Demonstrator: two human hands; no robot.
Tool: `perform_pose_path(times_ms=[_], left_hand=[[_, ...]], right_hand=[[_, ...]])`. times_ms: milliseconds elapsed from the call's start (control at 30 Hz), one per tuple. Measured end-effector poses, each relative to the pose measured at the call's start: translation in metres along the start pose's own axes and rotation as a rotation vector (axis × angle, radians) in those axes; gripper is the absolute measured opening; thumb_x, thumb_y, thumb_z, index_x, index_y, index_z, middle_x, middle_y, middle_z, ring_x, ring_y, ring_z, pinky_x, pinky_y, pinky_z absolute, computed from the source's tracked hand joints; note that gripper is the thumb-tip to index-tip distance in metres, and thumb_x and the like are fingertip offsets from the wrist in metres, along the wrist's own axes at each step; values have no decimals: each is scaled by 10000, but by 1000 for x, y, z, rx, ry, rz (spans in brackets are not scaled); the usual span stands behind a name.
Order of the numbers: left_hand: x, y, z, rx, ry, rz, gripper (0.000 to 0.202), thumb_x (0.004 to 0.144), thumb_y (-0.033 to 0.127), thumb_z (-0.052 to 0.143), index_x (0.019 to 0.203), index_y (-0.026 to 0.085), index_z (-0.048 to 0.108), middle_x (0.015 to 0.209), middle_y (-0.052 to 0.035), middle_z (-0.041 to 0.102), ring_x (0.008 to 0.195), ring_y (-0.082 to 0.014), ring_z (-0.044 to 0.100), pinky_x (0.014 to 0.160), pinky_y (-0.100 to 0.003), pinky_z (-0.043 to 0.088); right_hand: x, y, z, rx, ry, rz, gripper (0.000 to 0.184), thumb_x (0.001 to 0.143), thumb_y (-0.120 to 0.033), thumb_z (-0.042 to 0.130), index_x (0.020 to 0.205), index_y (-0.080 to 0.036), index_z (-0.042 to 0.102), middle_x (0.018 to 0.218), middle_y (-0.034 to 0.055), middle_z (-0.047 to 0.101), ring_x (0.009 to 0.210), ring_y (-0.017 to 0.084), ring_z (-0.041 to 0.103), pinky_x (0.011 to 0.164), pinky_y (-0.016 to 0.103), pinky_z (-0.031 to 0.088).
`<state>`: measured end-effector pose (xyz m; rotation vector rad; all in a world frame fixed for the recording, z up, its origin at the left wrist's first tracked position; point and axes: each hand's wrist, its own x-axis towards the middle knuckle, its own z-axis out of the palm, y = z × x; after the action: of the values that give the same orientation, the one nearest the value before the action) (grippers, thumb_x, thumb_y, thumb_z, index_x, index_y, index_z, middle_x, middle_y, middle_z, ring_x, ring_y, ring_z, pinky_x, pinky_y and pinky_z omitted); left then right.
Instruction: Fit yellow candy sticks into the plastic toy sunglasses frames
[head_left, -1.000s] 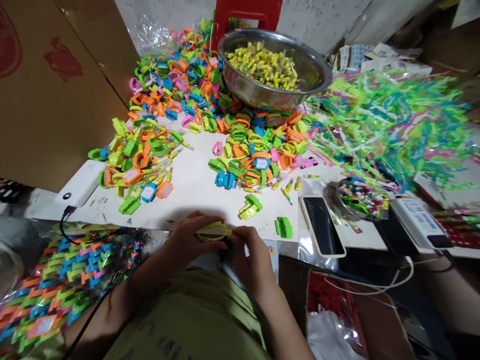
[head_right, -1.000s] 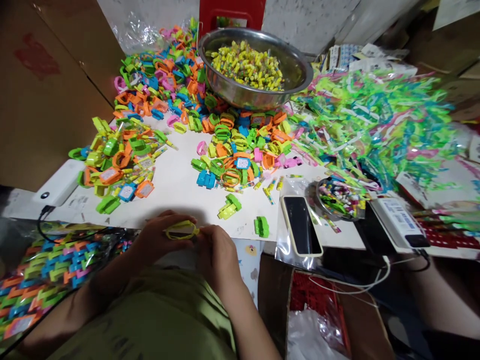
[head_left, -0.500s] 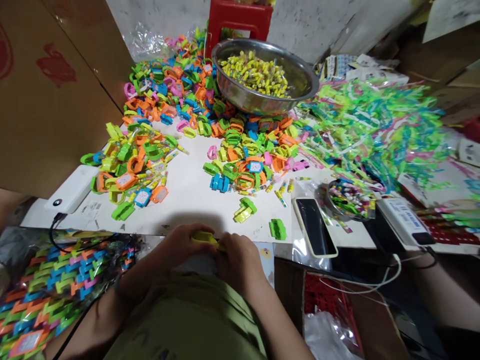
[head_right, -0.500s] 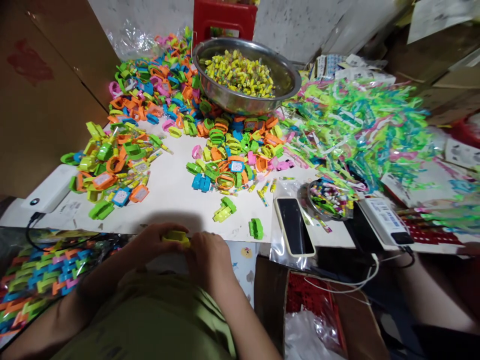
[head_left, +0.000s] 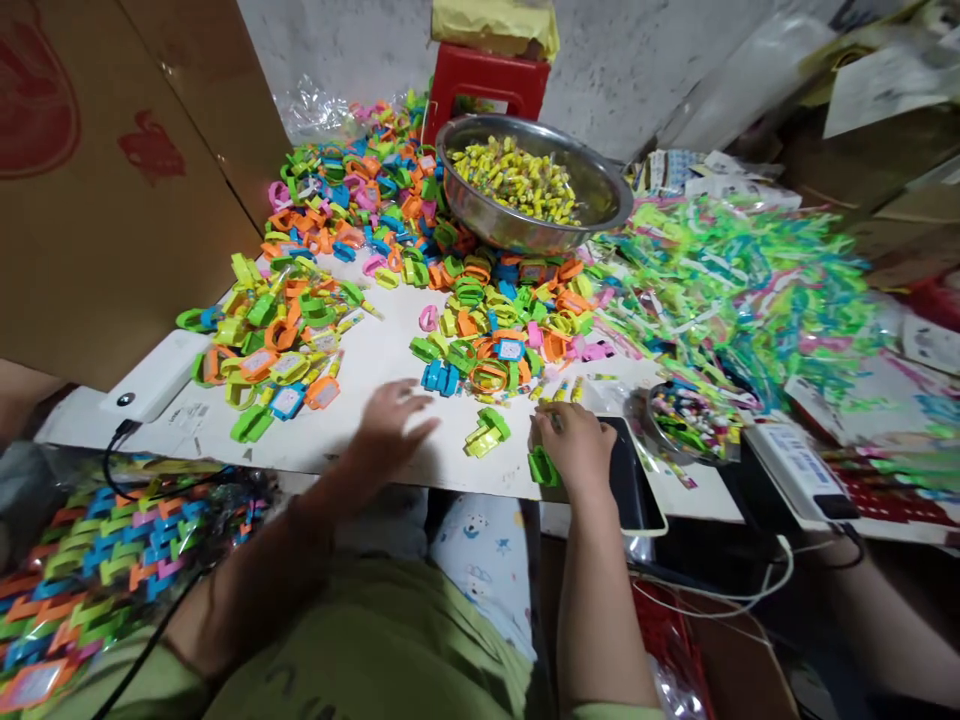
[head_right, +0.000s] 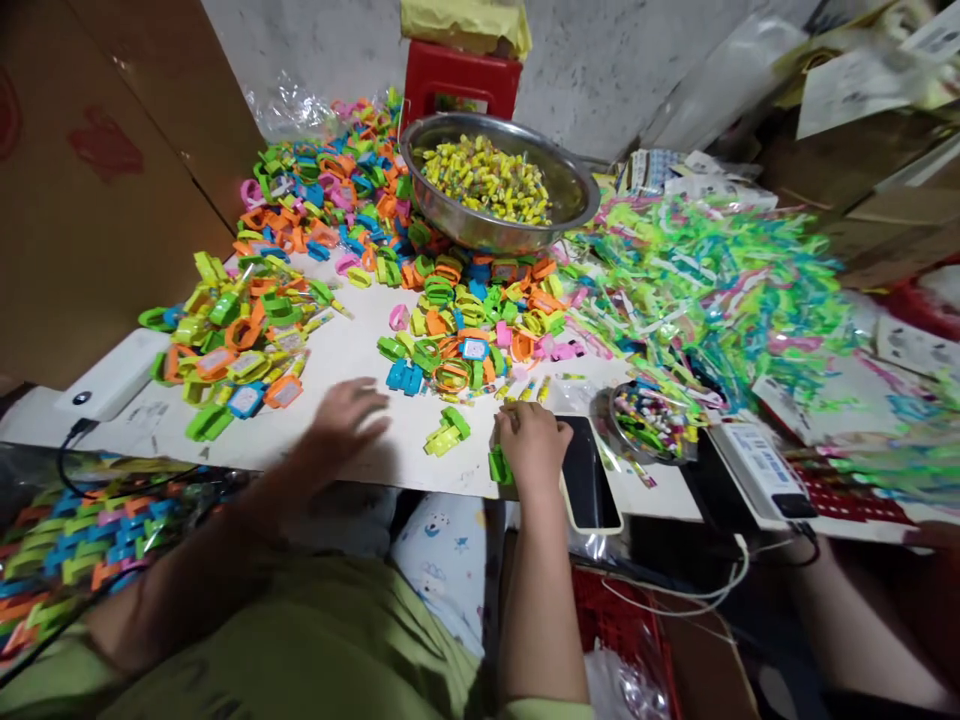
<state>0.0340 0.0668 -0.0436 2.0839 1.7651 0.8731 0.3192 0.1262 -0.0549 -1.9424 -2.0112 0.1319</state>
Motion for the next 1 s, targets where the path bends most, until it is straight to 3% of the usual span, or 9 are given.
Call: perform_pose_path(times_ms=[133, 233, 333, 400, 533, 667, 767, 900, 1000], left_hand=[[3, 41, 57, -235, -70, 25, 173, 843, 341, 636, 888, 179, 678, 1253, -147, 592, 1203, -308, 517, 1015, -505, 403], [0, 45, 65, -419, -115, 13, 112, 850, 271, 610, 812, 167, 626, 1237, -161, 592, 1195, -288, 529, 1022, -486, 404], [-11, 37, 52, -523, -175, 31, 88, 866, 268, 572, 853, 181, 578, 1044, -98, 653, 1011, -205, 622, 916, -372, 494], [-20, 33, 40, -686, -202, -6, 179, 868, 311, 580, 996, 190, 549, 1008, -66, 644, 921, -166, 640, 856, -321, 518], [-31, 33, 13, -1100, -263, -282, 584, 796, 430, 685, 1286, 203, 464, 1075, -76, 640, 849, -149, 660, 758, -272, 527], [-30, 40, -7, -1315, -193, -526, 637, 788, 590, 637, 1249, 160, 543, 956, -82, 706, 905, -204, 682, 813, -319, 530], [-29, 44, -11, -1351, -75, -503, 593, 724, 575, 716, 1132, 175, 553, 923, -57, 708, 851, -185, 685, 792, -308, 541], [-34, 42, -15, -1334, -88, -420, 444, 681, 368, 817, 901, 210, 466, 835, 6, 693, 789, -145, 680, 704, -250, 545], [-38, 38, -22, -1248, -65, -288, 426, 701, 292, 807, 953, 217, 472, 977, -24, 693, 904, -158, 683, 781, -278, 562]], right_hand=[[-14, -21, -8, 355, 127, 2, 235, 874, -349, 515, 996, -162, 588, 868, 89, 660, 808, 233, 596, 746, 352, 412], [-41, -40, -14, 583, 54, -109, 298, 934, -331, 459, 1175, -176, 540, 995, 93, 651, 905, 218, 610, 783, 344, 464], [-71, -58, -14, 678, -83, -233, 261, 977, -283, 406, 1163, -211, 574, 1083, 90, 636, 1032, 209, 589, 890, 369, 463], [-88, -67, -13, 732, -127, -260, 254, 985, -271, 404, 1166, -217, 574, 1097, 90, 629, 1060, 208, 582, 915, 379, 463], [-110, -80, -13, 825, -60, -191, 238, 985, -275, 422, 1183, -220, 542, 1096, 85, 626, 1042, 199, 594, 893, 345, 486], [-120, -99, -14, 881, -75, -186, 225, 992, -305, 396, 1135, -221, 549, 996, 59, 642, 917, 181, 626, 780, 287, 511], [-121, -113, -12, 900, -35, -194, 209, 987, -336, 399, 1076, -214, 543, 894, 38, 629, 790, 166, 613, 679, 260, 503], [-113, -118, -16, 856, 25, -189, 211, 990, -341, 384, 1027, -212, 547, 874, 41, 614, 796, 174, 601, 685, 277, 493], [-110, -115, -24, 798, 43, -220, 192, 988, -293, 388, 1075, -221, 543, 934, 52, 620, 860, 182, 604, 732, 298, 489]])
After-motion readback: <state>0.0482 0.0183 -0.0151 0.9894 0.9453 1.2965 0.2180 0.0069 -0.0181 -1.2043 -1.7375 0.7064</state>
